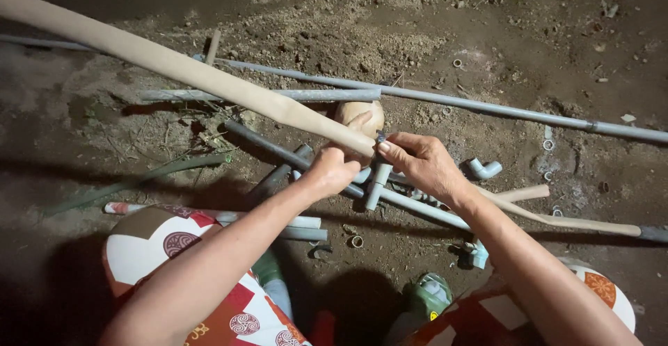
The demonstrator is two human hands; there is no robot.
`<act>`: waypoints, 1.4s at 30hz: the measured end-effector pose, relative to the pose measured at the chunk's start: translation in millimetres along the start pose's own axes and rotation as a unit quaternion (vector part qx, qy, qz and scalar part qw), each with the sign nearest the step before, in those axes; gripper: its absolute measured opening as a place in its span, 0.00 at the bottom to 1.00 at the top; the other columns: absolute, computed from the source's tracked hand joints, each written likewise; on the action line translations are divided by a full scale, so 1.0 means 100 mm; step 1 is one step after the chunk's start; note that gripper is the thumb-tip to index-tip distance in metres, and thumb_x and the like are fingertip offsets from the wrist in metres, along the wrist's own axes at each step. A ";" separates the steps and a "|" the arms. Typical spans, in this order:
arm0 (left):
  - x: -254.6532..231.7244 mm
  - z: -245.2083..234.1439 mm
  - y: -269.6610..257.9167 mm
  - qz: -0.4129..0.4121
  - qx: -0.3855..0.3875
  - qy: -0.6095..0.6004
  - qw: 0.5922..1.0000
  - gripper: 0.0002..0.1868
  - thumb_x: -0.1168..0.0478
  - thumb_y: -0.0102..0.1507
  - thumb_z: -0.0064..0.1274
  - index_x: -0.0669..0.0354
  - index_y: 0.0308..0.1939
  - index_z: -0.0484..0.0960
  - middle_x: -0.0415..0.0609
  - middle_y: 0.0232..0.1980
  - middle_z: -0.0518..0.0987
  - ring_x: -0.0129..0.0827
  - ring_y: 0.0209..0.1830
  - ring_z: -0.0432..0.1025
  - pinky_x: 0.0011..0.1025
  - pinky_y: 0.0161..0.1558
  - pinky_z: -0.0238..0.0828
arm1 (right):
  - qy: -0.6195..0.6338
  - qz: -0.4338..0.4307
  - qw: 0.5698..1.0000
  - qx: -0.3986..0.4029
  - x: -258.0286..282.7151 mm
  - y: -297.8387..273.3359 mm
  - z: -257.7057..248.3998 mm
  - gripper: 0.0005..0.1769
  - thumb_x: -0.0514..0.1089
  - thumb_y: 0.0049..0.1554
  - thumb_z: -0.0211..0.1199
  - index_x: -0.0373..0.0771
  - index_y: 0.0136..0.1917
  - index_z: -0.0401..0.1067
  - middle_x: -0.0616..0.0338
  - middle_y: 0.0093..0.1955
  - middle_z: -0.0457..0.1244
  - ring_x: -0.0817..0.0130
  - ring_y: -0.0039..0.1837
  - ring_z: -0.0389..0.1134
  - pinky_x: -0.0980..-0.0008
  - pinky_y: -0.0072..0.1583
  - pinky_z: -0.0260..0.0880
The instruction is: The person sits on the ground and uses a hand saw to cut a long PVC pipe that is resting on a coconut. They hold the pipe steady with one hand while sawing with the other, then reposition the pipe to make additional cuts.
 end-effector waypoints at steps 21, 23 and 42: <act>-0.46 -0.02 -0.07 0.259 -0.084 -0.201 0.941 0.09 0.65 0.57 0.50 0.49 0.39 0.80 0.42 0.31 0.78 0.28 0.35 0.73 0.26 0.42 0.73 | -0.090 -0.029 0.987 0.126 0.23 -0.09 -0.12 0.19 0.42 0.49 0.65 0.37 0.54 0.74 0.44 0.41 0.68 0.57 0.43 0.70 0.61 0.48 0.72; -0.49 -0.03 -0.13 0.236 -0.093 -0.208 0.945 0.08 0.64 0.56 0.50 0.52 0.39 0.81 0.44 0.30 0.78 0.31 0.35 0.73 0.31 0.41 0.73 | -0.082 -0.040 0.990 0.112 0.13 -0.05 -0.14 0.20 0.40 0.47 0.66 0.36 0.54 0.73 0.47 0.40 0.68 0.60 0.43 0.68 0.62 0.48 0.71; -0.40 -0.10 -0.34 0.068 -0.143 -0.186 0.970 0.15 0.60 0.53 0.46 0.70 0.34 0.80 0.63 0.32 0.79 0.41 0.38 0.75 0.46 0.38 0.66 | -0.103 -0.215 0.970 -0.033 0.22 -0.06 -0.15 0.24 0.38 0.46 0.69 0.47 0.58 0.72 0.54 0.40 0.66 0.66 0.38 0.67 0.66 0.42 0.69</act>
Point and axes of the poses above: each hand's wrist, its own y-axis towards the middle knuckle, its own z-axis out of the palm, x = y × z, the point moved 8 cm from there along y, towards the middle knuckle
